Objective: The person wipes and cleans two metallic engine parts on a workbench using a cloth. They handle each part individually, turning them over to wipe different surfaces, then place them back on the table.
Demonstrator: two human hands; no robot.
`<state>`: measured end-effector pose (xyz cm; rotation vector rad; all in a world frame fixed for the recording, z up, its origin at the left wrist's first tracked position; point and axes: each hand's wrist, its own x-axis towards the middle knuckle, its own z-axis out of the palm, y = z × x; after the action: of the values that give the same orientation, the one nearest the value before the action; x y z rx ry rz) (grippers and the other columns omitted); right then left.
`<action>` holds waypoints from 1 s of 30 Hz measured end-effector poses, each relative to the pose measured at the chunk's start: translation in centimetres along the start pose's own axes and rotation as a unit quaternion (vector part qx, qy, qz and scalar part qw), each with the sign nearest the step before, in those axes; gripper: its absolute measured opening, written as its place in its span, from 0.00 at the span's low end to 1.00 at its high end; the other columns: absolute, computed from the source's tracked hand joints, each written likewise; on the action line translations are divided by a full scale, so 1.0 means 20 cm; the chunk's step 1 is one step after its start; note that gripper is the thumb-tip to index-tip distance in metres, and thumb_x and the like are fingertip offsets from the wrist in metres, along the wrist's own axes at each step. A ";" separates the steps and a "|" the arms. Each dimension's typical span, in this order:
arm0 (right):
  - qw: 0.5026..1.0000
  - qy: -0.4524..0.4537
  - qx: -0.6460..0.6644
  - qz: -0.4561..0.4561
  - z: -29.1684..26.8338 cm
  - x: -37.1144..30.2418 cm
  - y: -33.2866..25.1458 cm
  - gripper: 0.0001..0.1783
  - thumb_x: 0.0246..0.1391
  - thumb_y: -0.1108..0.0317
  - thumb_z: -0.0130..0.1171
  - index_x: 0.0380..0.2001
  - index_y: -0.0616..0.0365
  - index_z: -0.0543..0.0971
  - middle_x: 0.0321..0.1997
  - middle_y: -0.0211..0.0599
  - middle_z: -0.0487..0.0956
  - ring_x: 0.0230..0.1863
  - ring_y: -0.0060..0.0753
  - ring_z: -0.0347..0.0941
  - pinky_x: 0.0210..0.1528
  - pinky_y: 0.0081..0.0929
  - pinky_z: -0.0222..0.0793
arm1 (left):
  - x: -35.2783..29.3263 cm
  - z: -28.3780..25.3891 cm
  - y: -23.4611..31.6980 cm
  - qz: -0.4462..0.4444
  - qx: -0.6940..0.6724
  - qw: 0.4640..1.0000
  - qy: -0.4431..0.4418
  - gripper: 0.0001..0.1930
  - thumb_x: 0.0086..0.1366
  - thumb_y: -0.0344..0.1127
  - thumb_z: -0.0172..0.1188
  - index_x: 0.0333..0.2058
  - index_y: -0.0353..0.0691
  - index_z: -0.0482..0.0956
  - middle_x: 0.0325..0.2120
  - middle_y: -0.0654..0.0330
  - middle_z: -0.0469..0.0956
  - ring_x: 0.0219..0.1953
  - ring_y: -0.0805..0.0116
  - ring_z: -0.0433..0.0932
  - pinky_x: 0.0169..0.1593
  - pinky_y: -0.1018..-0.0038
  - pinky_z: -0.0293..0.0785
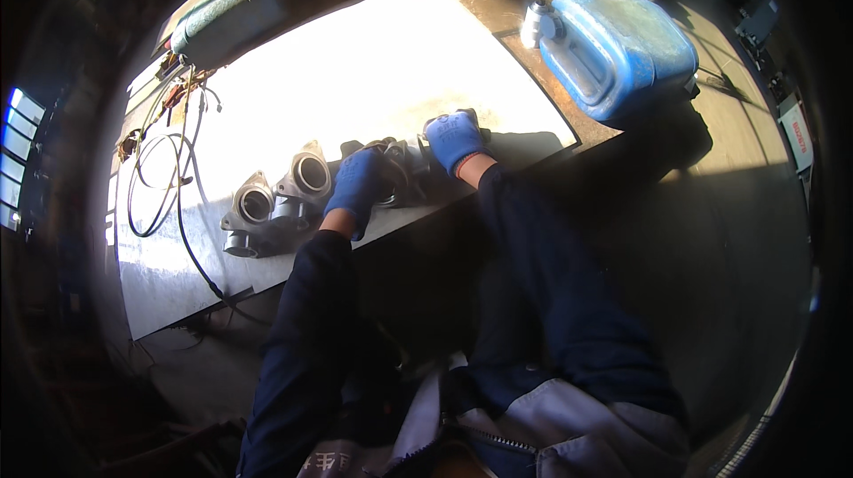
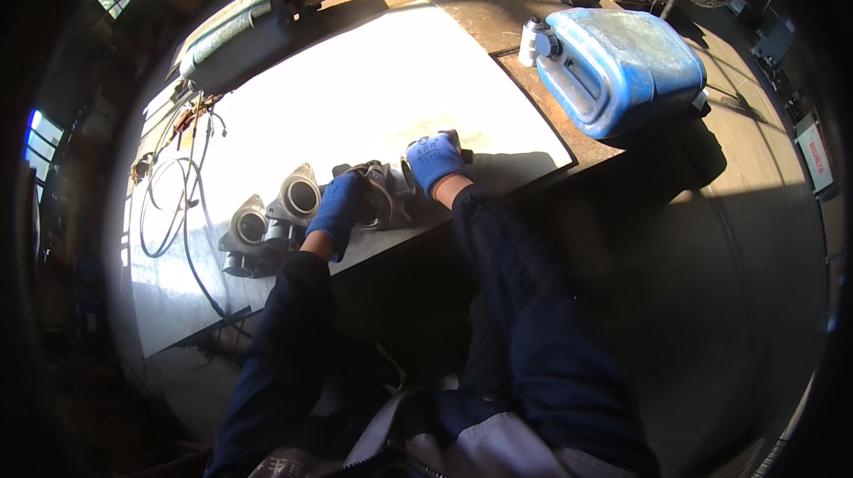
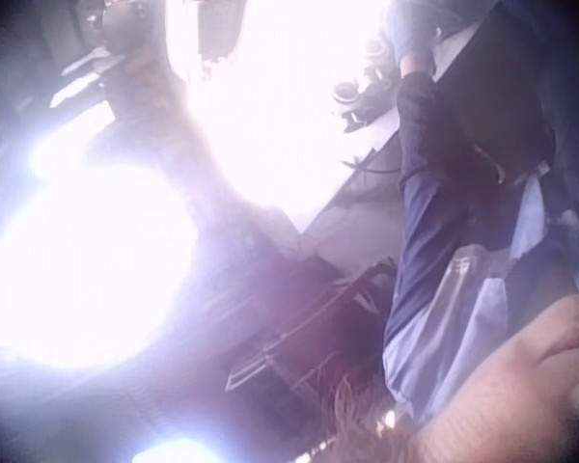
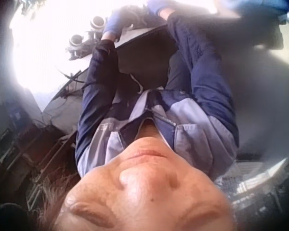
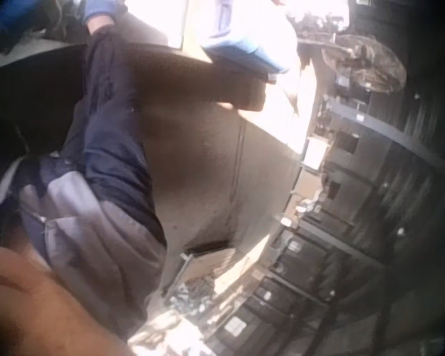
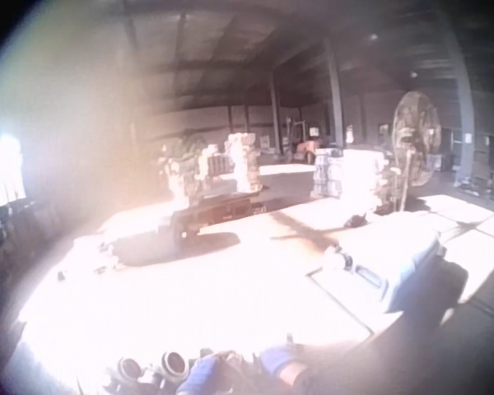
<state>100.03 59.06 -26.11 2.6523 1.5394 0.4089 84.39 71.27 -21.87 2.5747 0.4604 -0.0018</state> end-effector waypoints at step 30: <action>0.909 -0.118 0.358 0.178 0.00 -0.33 -0.11 0.12 0.51 0.58 0.56 0.37 0.47 0.81 0.35 0.45 0.82 0.42 0.45 0.79 0.45 0.41 0.73 | 0.09 -0.09 -0.20 -0.090 -0.218 0.972 -0.008 0.21 0.61 0.30 0.56 0.55 0.42 0.72 0.45 0.49 0.78 0.45 0.54 0.79 0.49 0.68 0.76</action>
<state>95.04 54.43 -27.76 3.3587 1.2959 -0.5813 84.71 76.01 -22.56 2.0947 0.6106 0.0129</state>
